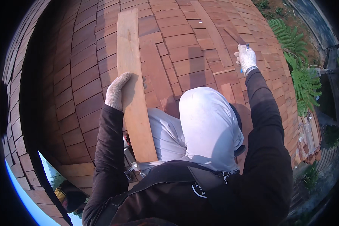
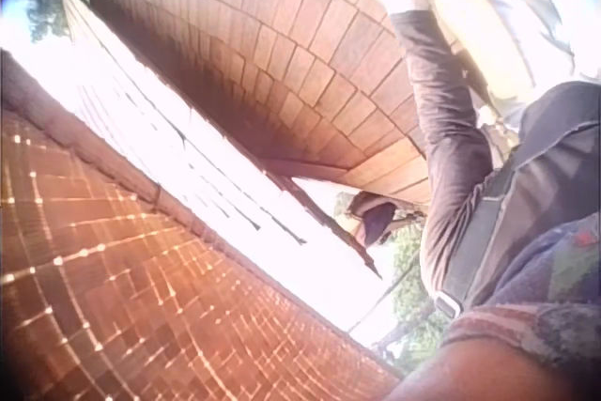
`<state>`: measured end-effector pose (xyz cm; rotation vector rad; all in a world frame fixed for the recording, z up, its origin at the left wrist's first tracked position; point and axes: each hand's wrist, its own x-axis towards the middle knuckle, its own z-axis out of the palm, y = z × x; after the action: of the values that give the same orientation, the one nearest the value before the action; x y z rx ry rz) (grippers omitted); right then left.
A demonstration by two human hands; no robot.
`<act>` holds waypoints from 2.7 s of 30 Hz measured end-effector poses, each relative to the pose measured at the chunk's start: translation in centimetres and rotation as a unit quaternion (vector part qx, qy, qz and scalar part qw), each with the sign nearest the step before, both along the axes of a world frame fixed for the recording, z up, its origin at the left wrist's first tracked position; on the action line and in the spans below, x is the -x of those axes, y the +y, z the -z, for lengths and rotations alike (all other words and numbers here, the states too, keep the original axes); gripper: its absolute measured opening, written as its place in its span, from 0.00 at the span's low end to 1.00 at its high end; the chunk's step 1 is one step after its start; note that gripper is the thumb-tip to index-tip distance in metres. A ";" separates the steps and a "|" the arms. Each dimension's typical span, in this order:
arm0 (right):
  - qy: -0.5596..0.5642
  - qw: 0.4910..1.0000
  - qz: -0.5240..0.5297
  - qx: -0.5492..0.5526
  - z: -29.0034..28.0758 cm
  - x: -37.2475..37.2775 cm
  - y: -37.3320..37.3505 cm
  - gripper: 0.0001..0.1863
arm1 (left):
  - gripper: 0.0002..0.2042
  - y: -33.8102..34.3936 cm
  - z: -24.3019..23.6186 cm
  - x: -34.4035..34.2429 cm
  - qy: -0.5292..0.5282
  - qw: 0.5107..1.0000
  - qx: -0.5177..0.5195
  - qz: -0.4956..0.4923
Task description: The person positions wooden shingles onto a sloped roof and secures them using a pneumatic nail gun. They use a blue pen to mark a shingle held on their lap before placing and nailing it.
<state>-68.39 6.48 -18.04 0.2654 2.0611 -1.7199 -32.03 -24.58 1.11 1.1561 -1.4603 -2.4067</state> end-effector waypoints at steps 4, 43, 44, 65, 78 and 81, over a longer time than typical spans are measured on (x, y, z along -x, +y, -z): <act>0.062 0.956 -0.105 -0.267 10.2 5.5 3.1 0.17 | 0.19 -4.8 5.8 7.1 -0.026 0.999 0.003 -0.025; 0.047 0.882 -0.257 -0.392 23.6 24.5 -5.8 0.46 | 0.20 -15.6 17.3 18.7 -0.211 0.941 0.264 0.009; 0.102 0.852 -0.272 -0.435 24.8 25.3 -4.6 0.45 | 0.20 -15.5 17.2 19.0 -0.204 0.946 0.253 0.010; 0.052 0.998 0.002 0.023 5.3 0.5 -1.5 0.08 | 0.17 -14.1 14.8 17.2 -0.064 0.986 0.148 -0.050; 0.183 0.911 -0.075 0.361 -30.1 -16.3 -7.1 0.07 | 0.26 -1.8 -18.0 0.5 0.163 0.937 0.309 -0.003; 0.217 0.918 -0.226 0.244 -33.4 -19.5 -4.7 0.07 | 0.26 1.2 -17.6 -4.2 0.083 0.931 0.336 0.120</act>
<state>-48.93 1.78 15.35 -0.7509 1.6768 -2.0185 -27.82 -23.38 18.75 0.6236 -2.2015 -1.7891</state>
